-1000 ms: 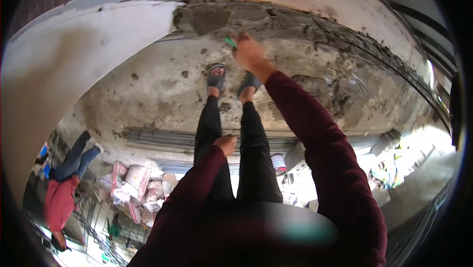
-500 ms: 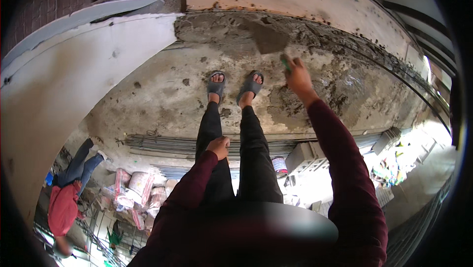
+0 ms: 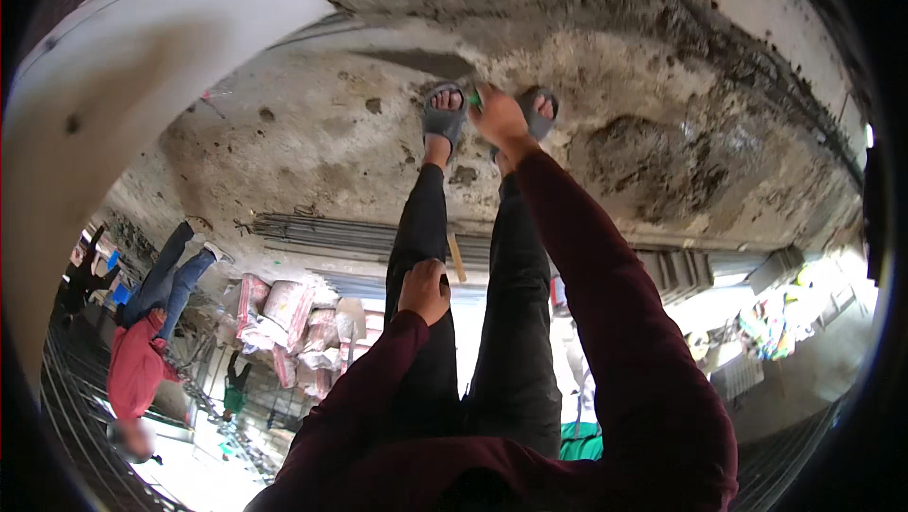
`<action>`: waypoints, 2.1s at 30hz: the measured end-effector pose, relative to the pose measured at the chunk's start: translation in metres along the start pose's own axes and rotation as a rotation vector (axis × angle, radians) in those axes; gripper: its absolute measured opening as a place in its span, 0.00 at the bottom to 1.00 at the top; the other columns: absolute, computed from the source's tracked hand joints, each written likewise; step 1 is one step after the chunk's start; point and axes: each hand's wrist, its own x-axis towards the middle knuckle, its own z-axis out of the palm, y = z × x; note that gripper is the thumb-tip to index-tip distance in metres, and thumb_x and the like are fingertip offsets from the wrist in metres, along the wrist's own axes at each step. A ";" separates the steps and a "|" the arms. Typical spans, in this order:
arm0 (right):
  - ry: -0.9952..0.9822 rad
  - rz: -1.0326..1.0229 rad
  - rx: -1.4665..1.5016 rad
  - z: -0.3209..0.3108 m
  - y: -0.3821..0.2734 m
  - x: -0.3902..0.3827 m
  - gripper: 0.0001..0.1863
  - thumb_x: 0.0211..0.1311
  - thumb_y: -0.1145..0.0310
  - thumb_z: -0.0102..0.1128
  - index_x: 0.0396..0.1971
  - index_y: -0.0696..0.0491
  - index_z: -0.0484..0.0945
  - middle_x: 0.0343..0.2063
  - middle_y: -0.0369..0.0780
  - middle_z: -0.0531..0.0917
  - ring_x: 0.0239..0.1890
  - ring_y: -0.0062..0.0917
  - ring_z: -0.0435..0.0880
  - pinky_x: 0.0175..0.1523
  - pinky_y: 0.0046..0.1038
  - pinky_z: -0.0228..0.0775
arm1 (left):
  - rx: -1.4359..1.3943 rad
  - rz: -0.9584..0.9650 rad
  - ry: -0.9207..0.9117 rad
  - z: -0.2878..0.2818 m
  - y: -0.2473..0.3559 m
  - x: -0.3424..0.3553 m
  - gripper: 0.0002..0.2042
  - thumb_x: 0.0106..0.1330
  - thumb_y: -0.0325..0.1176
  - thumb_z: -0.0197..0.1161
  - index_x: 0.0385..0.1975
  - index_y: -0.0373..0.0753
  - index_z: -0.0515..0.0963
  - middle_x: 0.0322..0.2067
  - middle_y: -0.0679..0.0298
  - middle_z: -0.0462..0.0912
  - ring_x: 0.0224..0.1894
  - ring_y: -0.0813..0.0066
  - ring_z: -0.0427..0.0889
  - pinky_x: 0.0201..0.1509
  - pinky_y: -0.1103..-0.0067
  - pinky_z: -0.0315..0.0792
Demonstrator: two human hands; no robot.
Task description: The person uses a trowel to spread wet cement on a concrete floor and then places a hollow concrete block onto the prepared mortar bed. The person adjusts the block's position to align it with the existing structure.
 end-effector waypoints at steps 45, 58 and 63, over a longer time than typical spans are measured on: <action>0.487 0.344 -0.189 -0.366 0.147 -0.153 0.20 0.58 0.65 0.55 0.46 0.64 0.69 0.32 0.54 0.78 0.35 0.50 0.77 0.42 0.41 0.71 | 0.330 0.198 -0.153 -0.016 0.063 0.021 0.13 0.46 0.26 0.55 0.35 0.38 0.69 0.38 0.57 0.72 0.46 0.55 0.71 0.46 0.64 0.66; 0.205 0.560 -0.249 -0.364 0.093 -0.042 0.22 0.57 0.68 0.48 0.48 0.67 0.67 0.38 0.59 0.79 0.46 0.53 0.77 0.49 0.42 0.71 | 0.352 0.109 -0.227 -0.022 0.062 0.022 0.16 0.49 0.28 0.58 0.40 0.36 0.71 0.42 0.58 0.73 0.50 0.58 0.71 0.49 0.64 0.68; 0.152 0.462 -0.083 -0.311 0.019 -0.036 0.16 0.57 0.69 0.48 0.41 0.65 0.69 0.37 0.60 0.78 0.43 0.52 0.78 0.48 0.44 0.70 | 0.366 0.105 -0.254 -0.033 0.061 0.023 0.15 0.51 0.27 0.58 0.41 0.35 0.71 0.43 0.57 0.73 0.51 0.59 0.71 0.51 0.64 0.67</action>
